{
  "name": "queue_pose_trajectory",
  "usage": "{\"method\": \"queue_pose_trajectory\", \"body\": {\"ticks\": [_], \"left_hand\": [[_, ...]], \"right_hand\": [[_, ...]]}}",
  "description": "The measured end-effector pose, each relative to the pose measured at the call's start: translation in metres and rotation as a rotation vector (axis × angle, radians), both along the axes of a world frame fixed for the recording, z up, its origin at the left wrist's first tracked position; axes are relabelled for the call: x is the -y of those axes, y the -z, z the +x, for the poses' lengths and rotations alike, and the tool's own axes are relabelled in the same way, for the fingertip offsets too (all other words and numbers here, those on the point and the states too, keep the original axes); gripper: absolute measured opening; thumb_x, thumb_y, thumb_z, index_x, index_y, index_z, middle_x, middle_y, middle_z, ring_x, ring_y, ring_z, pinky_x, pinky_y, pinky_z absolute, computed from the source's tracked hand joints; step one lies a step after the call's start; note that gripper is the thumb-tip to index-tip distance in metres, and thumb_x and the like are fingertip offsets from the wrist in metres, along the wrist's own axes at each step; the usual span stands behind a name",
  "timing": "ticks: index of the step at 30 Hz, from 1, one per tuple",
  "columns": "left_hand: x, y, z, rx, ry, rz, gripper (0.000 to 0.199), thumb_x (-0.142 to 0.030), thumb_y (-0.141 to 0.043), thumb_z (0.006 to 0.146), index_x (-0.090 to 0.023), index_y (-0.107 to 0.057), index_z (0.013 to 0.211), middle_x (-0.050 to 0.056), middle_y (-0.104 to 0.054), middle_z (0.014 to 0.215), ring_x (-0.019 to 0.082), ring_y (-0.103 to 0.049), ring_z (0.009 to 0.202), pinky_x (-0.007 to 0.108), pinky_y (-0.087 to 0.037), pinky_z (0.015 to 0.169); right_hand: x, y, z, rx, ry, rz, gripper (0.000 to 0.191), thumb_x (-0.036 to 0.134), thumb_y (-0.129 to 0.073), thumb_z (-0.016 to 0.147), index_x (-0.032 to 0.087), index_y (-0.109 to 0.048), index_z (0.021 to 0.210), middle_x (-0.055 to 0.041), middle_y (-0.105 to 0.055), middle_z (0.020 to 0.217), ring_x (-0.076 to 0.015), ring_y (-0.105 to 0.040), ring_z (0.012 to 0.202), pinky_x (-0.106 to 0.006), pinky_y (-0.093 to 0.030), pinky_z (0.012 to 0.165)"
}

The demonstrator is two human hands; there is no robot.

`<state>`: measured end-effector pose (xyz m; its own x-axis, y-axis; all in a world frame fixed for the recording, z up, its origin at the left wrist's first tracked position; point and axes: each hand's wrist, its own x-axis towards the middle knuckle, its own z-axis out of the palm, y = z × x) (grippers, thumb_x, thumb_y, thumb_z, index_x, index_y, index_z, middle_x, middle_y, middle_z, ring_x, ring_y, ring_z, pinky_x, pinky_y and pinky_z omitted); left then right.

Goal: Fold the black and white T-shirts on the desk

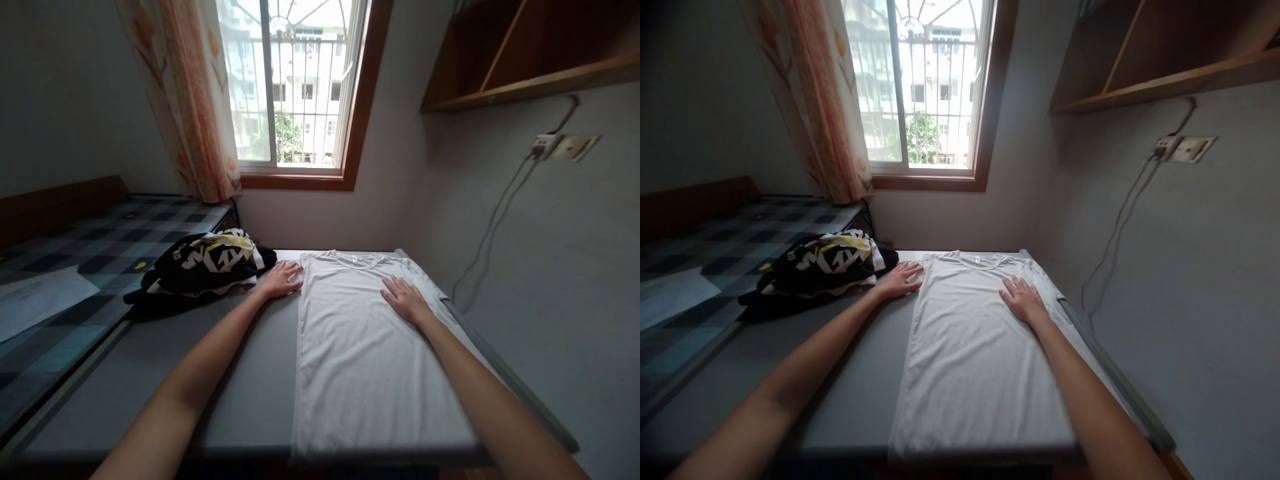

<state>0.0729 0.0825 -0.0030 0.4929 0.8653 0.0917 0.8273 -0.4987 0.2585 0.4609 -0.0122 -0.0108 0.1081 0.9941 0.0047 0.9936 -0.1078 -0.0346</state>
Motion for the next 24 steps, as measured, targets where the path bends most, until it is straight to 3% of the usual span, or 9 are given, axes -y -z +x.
{"method": "queue_pose_trajectory", "body": {"ticks": [5,9,13,17,21,24], "left_hand": [[-0.017,0.009,-0.011,0.109,-0.203,0.029,0.053,-0.046,-0.05,0.089,-0.018,-0.055,0.134,0.01,-0.046,0.148,0.024,-0.039,0.138,0.031,-0.033,0.112],[-0.019,0.01,-0.027,0.232,-0.333,0.166,0.044,-0.033,-0.05,0.087,-0.013,-0.06,0.126,0.012,-0.057,0.133,0.023,-0.051,0.126,0.03,-0.037,0.109],[-0.012,0.011,-0.035,0.148,-0.331,0.232,0.038,-0.032,-0.051,0.084,-0.017,-0.067,0.114,0.011,-0.058,0.125,0.026,-0.051,0.121,0.036,-0.034,0.112],[-0.004,0.012,-0.033,0.07,-0.357,0.19,0.05,-0.043,-0.053,0.084,-0.02,-0.061,0.127,0.012,-0.051,0.138,0.033,-0.037,0.134,0.044,-0.028,0.114],[0.007,0.009,-0.03,0.097,-0.333,0.237,0.054,-0.043,-0.05,0.087,-0.016,-0.055,0.133,0.013,-0.041,0.149,0.03,-0.034,0.138,0.04,-0.026,0.116],[0.019,0.006,-0.026,0.074,-0.224,0.289,0.048,-0.041,-0.046,0.091,-0.02,-0.055,0.133,0.009,-0.039,0.152,0.026,-0.032,0.141,0.038,-0.023,0.117]], "right_hand": [[0.001,-0.002,-0.002,0.001,-0.001,-0.001,0.064,0.055,-0.023,0.096,0.027,-0.032,0.152,-0.0057,-0.024,0.16,-0.0259,-0.021,0.147,-0.047,-0.018,0.117],[0.001,-0.003,-0.002,0.016,-0.005,0.009,0.064,0.055,-0.024,0.096,0.027,-0.033,0.152,-0.0065,-0.025,0.16,-0.0261,-0.023,0.146,-0.046,-0.02,0.117],[0.0,-0.002,-0.001,0.022,-0.002,0.008,0.063,0.055,-0.024,0.096,0.027,-0.032,0.152,-0.0059,-0.026,0.16,-0.0258,-0.022,0.146,-0.046,-0.019,0.117],[0.0,-0.002,-0.001,0.022,0.002,0.007,0.063,0.055,-0.024,0.096,0.027,-0.032,0.152,-0.0059,-0.025,0.16,-0.0252,-0.022,0.146,-0.046,-0.018,0.117],[0.0,-0.002,-0.002,0.019,0.005,0.002,0.063,0.054,-0.024,0.096,0.028,-0.032,0.152,-0.0062,-0.025,0.16,-0.0254,-0.022,0.146,-0.047,-0.019,0.117],[0.0,-0.002,-0.003,0.028,0.004,0.007,0.063,0.054,-0.024,0.096,0.027,-0.031,0.152,-0.0062,-0.025,0.16,-0.0257,-0.023,0.146,-0.047,-0.02,0.116]]}}
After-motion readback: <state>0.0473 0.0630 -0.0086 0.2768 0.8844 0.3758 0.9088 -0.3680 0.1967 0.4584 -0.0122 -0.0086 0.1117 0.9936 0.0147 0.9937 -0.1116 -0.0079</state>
